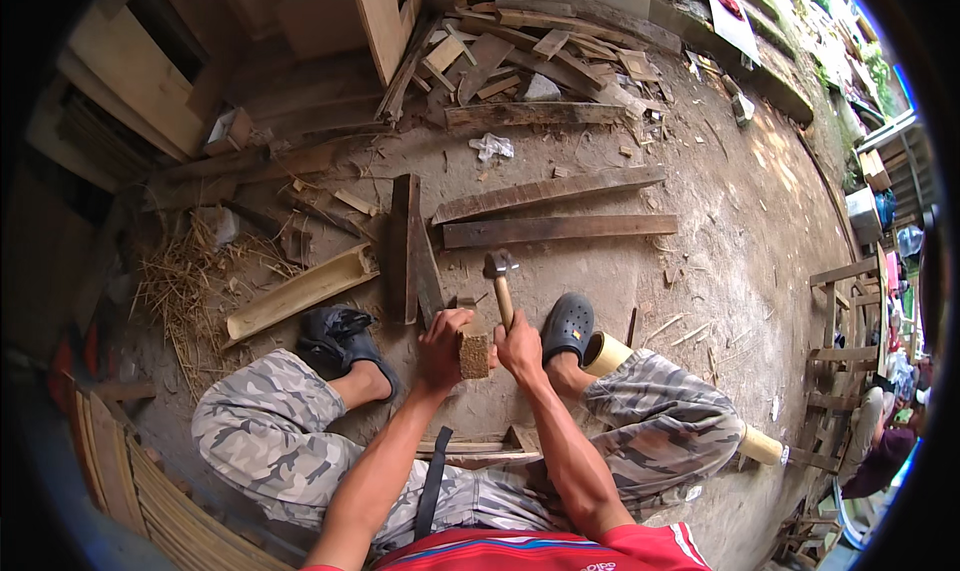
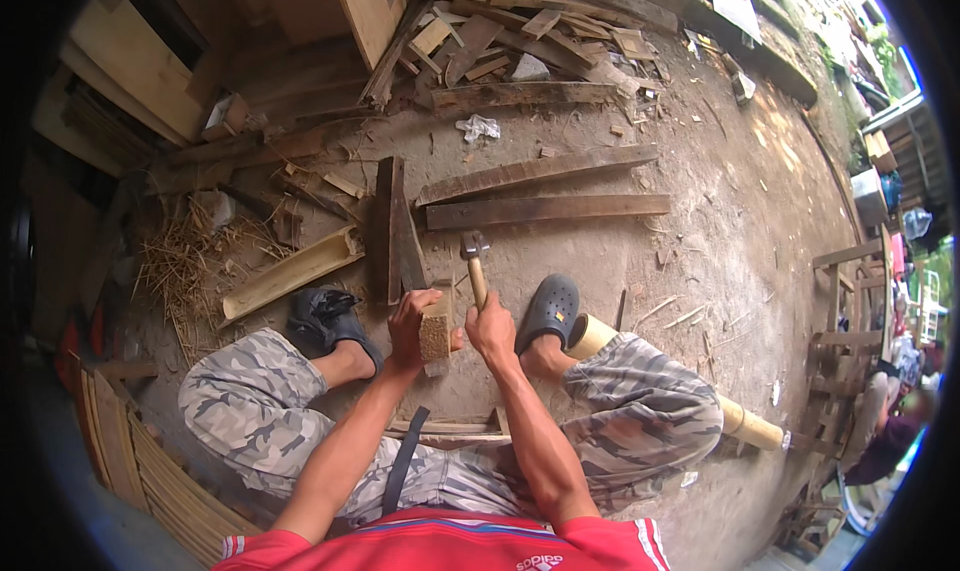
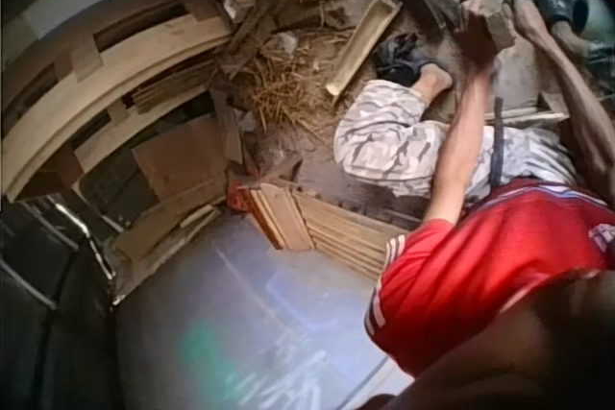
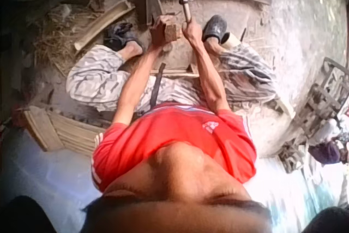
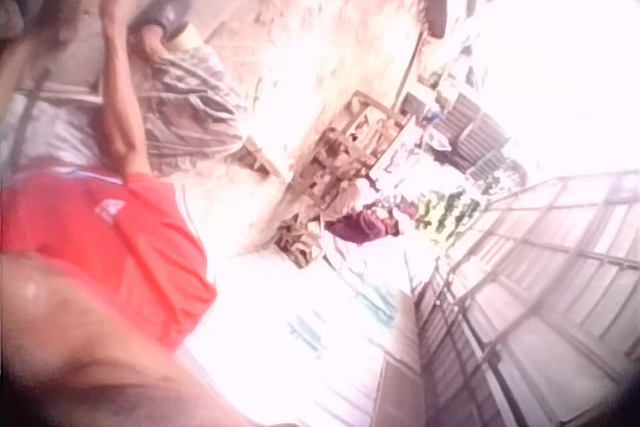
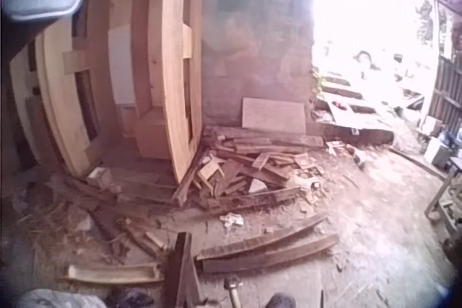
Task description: The person sits on the floor and uses a hammer to repeatedly strike a small wooden block placed on a larger plank. They adjust the block's position several times and continue hammering different spots on the same piece.
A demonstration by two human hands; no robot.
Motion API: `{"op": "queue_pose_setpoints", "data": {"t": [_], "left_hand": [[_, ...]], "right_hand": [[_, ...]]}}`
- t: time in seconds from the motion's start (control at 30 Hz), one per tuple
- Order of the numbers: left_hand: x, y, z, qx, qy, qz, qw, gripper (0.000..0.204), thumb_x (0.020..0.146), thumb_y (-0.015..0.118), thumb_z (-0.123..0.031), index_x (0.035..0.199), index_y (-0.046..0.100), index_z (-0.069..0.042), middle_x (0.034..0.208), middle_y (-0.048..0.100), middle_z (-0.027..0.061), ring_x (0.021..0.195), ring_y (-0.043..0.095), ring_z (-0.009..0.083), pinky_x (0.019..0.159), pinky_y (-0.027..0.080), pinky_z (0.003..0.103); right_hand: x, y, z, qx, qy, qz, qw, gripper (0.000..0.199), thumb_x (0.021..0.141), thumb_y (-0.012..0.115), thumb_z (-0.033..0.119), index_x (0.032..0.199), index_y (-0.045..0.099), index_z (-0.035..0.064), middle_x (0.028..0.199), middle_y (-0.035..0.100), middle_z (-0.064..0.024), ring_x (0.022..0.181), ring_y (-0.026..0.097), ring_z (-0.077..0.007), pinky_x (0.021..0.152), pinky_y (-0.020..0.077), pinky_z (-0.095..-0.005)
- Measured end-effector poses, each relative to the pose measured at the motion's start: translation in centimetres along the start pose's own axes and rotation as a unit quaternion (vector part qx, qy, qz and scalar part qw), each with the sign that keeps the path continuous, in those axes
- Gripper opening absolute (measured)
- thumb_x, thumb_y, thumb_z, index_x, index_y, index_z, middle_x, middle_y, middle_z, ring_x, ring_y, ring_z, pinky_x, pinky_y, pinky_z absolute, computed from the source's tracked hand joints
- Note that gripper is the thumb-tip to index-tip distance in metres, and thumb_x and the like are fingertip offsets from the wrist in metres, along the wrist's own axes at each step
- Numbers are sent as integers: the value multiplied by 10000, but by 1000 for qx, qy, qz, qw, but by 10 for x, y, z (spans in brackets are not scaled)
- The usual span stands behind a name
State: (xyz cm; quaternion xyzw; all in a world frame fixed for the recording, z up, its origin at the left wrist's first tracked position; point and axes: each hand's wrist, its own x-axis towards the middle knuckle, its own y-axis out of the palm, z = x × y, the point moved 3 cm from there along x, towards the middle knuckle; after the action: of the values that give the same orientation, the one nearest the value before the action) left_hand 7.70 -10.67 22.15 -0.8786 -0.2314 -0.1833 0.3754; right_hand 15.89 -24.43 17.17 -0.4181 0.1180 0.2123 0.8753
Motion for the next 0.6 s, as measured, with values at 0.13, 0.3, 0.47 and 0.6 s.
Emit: {"op": "queue_pose_setpoints", "data": {"t": [0.13,0.3,0.47,0.6], "left_hand": [[-5,-8,-1,-11,15,4,1000,681,661,835,-401,1149,470,-96,1032,629,110,904,639,317,714,539,422],[-3,-11,-2,-37,64,46,996,658,663,834,-390,1131,480,-90,1039,632,113,900,640,329,754,539,435],[-6,-5,-1,-1,16,-11,1000,664,691,819,-377,1181,488,-74,1074,620,137,950,632,344,792,531,428],[-12,-17,8,-49,-2,-4,999,648,701,790,-331,1202,486,-54,1092,619,138,978,629,344,847,523,429]], "right_hand": [[4,-10,15,73,-89,-86,990,243,853,594,186,996,462,41,722,625,-305,737,625,-510,662,497,-582],[-6,27,-24,-32,-3,28,999,292,845,579,203,1043,483,11,863,647,-328,843,632,-514,770,495,-582],[-9,25,-28,-12,69,79,994,368,845,568,224,1111,548,-29,1006,647,-334,956,630,-491,866,483,-552],[2,12,-28,16,78,25,997,385,846,586,261,1095,585,-32,972,654,-323,944,638,-472,852,499,-524]]}}
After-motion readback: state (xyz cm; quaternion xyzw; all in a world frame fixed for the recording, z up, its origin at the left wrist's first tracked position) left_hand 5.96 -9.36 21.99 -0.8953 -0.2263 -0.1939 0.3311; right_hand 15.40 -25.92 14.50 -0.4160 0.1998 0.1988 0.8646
